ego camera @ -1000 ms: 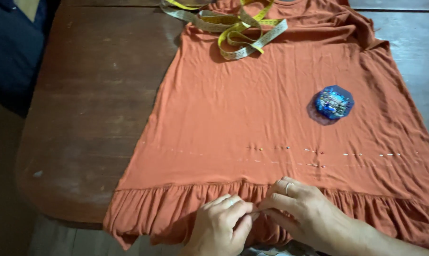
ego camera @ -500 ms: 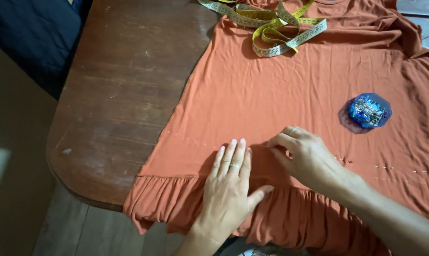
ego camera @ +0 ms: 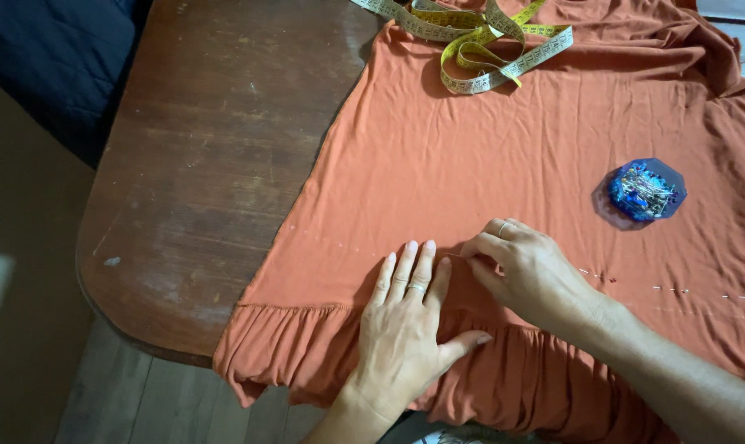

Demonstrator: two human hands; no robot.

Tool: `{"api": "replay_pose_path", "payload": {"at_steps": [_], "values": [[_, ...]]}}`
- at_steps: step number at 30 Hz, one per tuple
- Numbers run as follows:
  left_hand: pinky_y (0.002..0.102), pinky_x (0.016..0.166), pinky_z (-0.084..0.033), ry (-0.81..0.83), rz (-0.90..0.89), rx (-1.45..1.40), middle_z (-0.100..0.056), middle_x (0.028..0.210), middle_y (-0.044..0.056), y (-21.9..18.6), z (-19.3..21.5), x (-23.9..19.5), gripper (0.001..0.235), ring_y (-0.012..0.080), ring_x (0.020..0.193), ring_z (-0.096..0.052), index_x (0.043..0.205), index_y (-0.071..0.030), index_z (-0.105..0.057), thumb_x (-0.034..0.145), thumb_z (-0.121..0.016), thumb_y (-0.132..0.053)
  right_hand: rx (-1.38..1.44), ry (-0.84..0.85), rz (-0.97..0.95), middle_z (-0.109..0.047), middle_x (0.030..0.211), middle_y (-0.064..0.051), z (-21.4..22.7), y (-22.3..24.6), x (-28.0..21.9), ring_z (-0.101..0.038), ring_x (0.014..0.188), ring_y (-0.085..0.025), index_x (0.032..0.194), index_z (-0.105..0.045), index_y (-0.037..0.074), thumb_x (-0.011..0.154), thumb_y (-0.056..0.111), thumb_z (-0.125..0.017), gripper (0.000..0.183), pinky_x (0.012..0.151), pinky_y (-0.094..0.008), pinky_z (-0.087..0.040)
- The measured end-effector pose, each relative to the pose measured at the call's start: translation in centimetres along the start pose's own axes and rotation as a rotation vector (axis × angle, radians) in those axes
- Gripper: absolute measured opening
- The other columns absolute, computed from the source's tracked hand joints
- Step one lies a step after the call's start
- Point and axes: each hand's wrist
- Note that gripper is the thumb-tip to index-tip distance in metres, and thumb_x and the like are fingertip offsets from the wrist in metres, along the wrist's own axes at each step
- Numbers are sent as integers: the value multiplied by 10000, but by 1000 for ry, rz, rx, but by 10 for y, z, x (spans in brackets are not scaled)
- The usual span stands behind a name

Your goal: The person pins the hem of an orange sleeveless top to a wooden table using straight pins from a blue pincushion. The hands repeatedly pick up pins and insert them into the fabric along the ruffled edge.

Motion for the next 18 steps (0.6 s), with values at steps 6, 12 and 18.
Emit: {"api": "replay_pose_path", "payload": {"at_steps": [6,12,18], "values": [[501,1217,-197,-14,0,21,-413,1536,226,-1,-1,0,913,373,1448,-337,1442,-25,-482,844,-527,-713,-43,51,-61,-671,898,-74,-3,4,4,-625,810,-286,993,-709,95,882,129,-622,145,713,-419,-521],[494,1221,-188,-7,5,36,-403,1545,224,-1,-4,-1,900,365,1452,-332,1440,-21,-484,852,-528,-701,-38,27,-57,-673,893,-91,-9,8,7,-638,800,-295,1007,-706,84,910,153,-593,164,739,-420,-522],[488,1219,-194,-8,3,39,-404,1544,209,0,-4,-1,928,355,1454,-324,1450,-24,-467,828,-564,-707,-45,23,-143,-684,913,-73,-10,10,6,-648,814,-277,999,-699,105,921,167,-573,161,743,-416,-532]]}}
Point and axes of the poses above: each hand's wrist, its own x-axis towards the middle knuckle, its own z-axis out of the back of the hand, y = z × x
